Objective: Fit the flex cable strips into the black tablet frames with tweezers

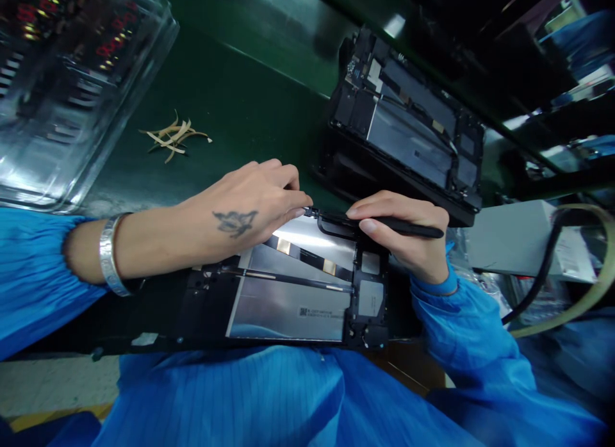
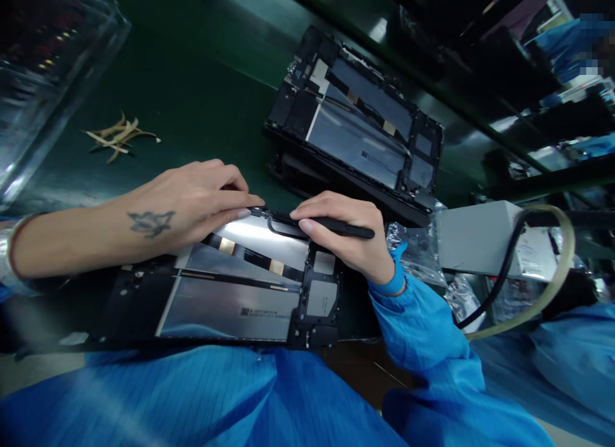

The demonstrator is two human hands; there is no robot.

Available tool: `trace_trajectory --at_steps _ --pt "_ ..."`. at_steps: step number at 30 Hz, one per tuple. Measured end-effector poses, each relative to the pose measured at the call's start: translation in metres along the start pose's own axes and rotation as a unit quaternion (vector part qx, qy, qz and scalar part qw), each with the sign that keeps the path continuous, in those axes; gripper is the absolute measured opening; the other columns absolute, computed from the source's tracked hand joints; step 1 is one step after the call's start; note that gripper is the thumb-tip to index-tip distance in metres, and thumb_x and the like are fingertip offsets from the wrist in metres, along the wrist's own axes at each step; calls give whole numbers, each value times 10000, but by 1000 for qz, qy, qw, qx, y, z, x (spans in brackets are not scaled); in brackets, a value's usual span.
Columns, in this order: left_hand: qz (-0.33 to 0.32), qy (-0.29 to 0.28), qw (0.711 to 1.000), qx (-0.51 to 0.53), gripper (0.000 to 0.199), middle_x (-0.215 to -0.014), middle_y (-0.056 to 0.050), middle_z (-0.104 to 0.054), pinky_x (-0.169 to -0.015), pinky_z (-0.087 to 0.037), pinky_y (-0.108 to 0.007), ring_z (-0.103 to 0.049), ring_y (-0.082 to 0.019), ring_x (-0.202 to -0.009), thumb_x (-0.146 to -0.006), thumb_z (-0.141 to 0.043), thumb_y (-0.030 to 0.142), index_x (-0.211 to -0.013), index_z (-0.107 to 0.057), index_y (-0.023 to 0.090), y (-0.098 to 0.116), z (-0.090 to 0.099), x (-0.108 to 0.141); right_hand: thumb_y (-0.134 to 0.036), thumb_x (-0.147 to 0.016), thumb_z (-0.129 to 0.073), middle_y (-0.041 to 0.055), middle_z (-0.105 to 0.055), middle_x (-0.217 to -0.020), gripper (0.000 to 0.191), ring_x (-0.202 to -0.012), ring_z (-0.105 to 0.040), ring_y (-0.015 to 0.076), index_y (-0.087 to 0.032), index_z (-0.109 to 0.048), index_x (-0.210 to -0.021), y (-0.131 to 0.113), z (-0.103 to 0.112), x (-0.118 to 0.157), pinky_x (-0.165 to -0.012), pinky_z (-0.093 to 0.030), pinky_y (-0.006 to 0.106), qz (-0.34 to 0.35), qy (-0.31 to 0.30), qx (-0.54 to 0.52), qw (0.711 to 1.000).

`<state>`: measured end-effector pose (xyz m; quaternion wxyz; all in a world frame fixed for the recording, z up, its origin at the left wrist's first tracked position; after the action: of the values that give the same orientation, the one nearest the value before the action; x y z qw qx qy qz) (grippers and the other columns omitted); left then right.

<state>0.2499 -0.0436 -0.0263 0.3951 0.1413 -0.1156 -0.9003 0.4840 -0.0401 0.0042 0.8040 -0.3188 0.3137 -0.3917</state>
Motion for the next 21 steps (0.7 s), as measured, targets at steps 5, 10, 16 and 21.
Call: trace_trajectory --at_steps 5,10,16,21 --pt "-10 9 1000 0 409 -1085 -106 -626 -671 -402 -351 -579 -239 -889 -1062 -332 316 -1191 -708 224 -1 -1 2 -254 -861 -745 14 -784 -939 131 -857 -716 203 -311 -815 -956 3 -1 2 -795 -603 364 -2 17 -15 1000" --pt "-23 19 1000 8 426 -1076 -106 -623 -687 -397 -356 -573 -246 -911 -1074 -305 329 -1233 -688 232 -3 -3 4 -200 -860 -742 -4 -785 -941 189 -860 -714 183 -328 -813 -981 5 -3 3 -776 -593 333 9 26 -36 999" --pt "-27 17 999 8 422 -1098 -109 -621 -696 -403 -356 -577 -248 -944 -1078 -304 329 -1240 -680 226 -2 -3 4 -210 -860 -743 3 -783 -938 174 -857 -712 189 -324 -814 -972 5 -2 2 -781 -594 344 5 25 -34 999" --pt "-30 19 999 -17 371 -1105 -102 -618 -680 -392 -339 -570 -232 -920 -1064 -347 263 -1230 -676 218 -2 -4 4 -200 -864 -738 8 -783 -955 182 -867 -713 188 -312 -812 -987 5 -1 3 -805 -596 346 5 6 -24 1000"
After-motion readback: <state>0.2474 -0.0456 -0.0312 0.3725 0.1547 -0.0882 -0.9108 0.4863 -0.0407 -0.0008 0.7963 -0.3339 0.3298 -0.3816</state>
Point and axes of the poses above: each hand's wrist, its own x-axis away from the middle knuckle, its own z-axis out of the back of the hand, y = z × x, the point moved 3 cm from there along -x, towards the middle knuckle
